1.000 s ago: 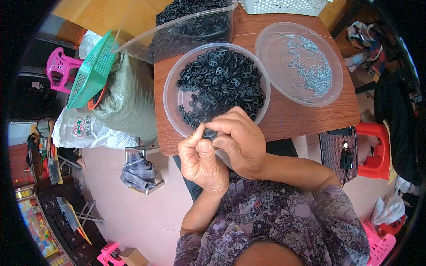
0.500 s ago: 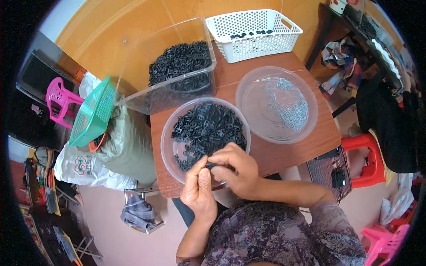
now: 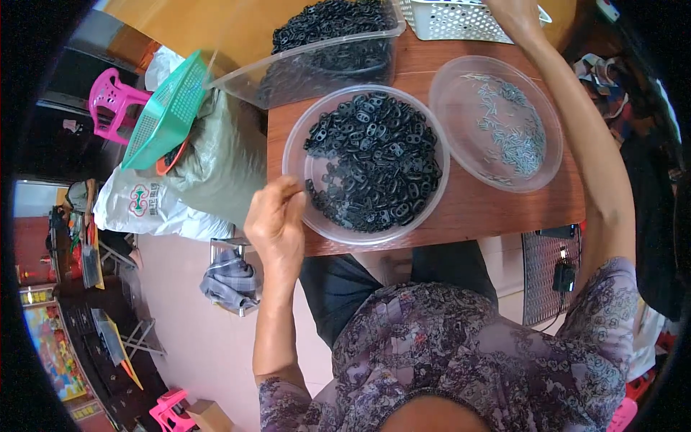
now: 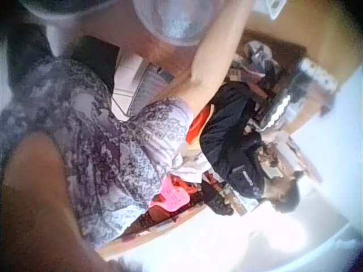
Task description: The person assembles plastic cord locks by inserting small metal components into the plastic stoppers by hand and placing the assembled pieces into a basket.
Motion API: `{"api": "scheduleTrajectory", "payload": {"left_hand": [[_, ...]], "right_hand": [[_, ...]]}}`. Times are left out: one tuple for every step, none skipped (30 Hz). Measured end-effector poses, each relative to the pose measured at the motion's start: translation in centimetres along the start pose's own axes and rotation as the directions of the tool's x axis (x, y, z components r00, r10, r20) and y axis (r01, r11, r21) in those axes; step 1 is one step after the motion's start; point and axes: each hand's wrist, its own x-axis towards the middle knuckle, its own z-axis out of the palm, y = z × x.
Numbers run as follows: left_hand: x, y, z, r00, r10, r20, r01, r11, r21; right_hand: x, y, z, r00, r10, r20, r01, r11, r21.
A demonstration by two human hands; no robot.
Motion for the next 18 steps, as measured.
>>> {"api": "scheduleTrajectory", "payload": {"left_hand": [[0.0,-0.8,-0.9,0.989,0.119,0.084,-0.135,0.966,0.22],[1.0,-0.2,0.2,0.952,0.281,0.124,-0.302,0.933,0.198],[1.5,-0.2,0.7,0.948,0.29,0.129,-0.31,0.931,0.191],[1.9,-0.2,1.2,0.925,0.3,0.233,-0.357,0.898,0.257],[2.2,-0.1,1.6,0.894,0.299,0.333,-0.405,0.857,0.319],[2.5,0.1,2.2,0.877,0.287,0.387,-0.425,0.838,0.343],[2.5,-0.1,2.4,0.874,0.293,0.387,-0.43,0.838,0.337],[2.5,-0.6,2.9,0.845,0.315,0.433,-0.487,0.787,0.379],[2.7,-1.0,3.6,0.808,0.34,0.481,-0.55,0.729,0.407],[2.7,-1.3,3.9,0.816,0.334,0.473,-0.542,0.727,0.421],[2.9,-0.9,3.8,0.81,0.311,0.498,-0.541,0.723,0.43],[3.0,-0.9,3.8,0.815,0.28,0.508,-0.524,0.731,0.438],[3.1,-1.0,3.7,0.82,0.245,0.518,-0.505,0.737,0.45],[3.2,-1.1,3.6,0.832,0.19,0.522,-0.447,0.786,0.427],[3.4,-1.0,3.6,0.839,0.129,0.529,-0.384,0.829,0.408],[3.7,-0.7,3.8,0.849,0.06,0.524,-0.293,0.88,0.373],[3.9,-0.3,3.5,0.849,0.051,0.525,-0.291,0.876,0.385],[4.1,0.1,3.4,0.848,-0.034,0.528,-0.167,0.929,0.329]], "right_hand": [[-1.8,-2.3,1.8,0.999,0.0,0.042,-0.006,0.992,0.127],[-2.0,-2.4,-2.3,0.999,0.002,0.032,-0.006,0.992,0.123],[-3.2,-1.9,-2.6,1.0,0.008,0.026,-0.011,0.993,0.114],[-4.7,-1.1,-2.5,0.996,-0.028,0.08,0.016,0.988,0.153],[-6.0,-0.6,-2.4,0.989,-0.069,0.133,0.042,0.98,0.196],[-7.0,-0.8,-2.7,0.989,-0.068,0.13,0.042,0.981,0.192],[-8.1,-1.4,-3.1,0.978,-0.032,0.207,-0.031,0.955,0.294],[-8.8,-1.9,-3.8,0.959,-0.001,0.283,-0.109,0.921,0.373],[-9.3,-1.9,-4.5,0.962,0.011,0.272,-0.108,0.932,0.345],[-9.8,-2.2,-5.0,0.971,-0.005,0.238,-0.087,0.924,0.372],[-10.1,-2.3,-5.5,0.979,-0.019,0.205,-0.066,0.914,0.4],[-10.5,-2.2,-6.2,0.98,-0.009,0.199,-0.067,0.925,0.373],[-10.9,-2.2,-6.9,0.97,-0.005,0.242,-0.084,0.93,0.357],[-11.2,-2.0,-7.4,0.959,0.0,0.284,-0.103,0.933,0.346],[-11.6,-1.5,-7.7,0.96,0.01,0.281,-0.107,0.938,0.331],[-12.1,-0.8,-8.0,0.958,0.024,0.285,-0.134,0.918,0.373],[-12.6,-1.0,-7.9,0.955,0.032,0.294,-0.163,0.886,0.434],[-13.0,-1.2,-8.2,0.954,0.032,0.299,-0.17,0.878,0.447]]}}
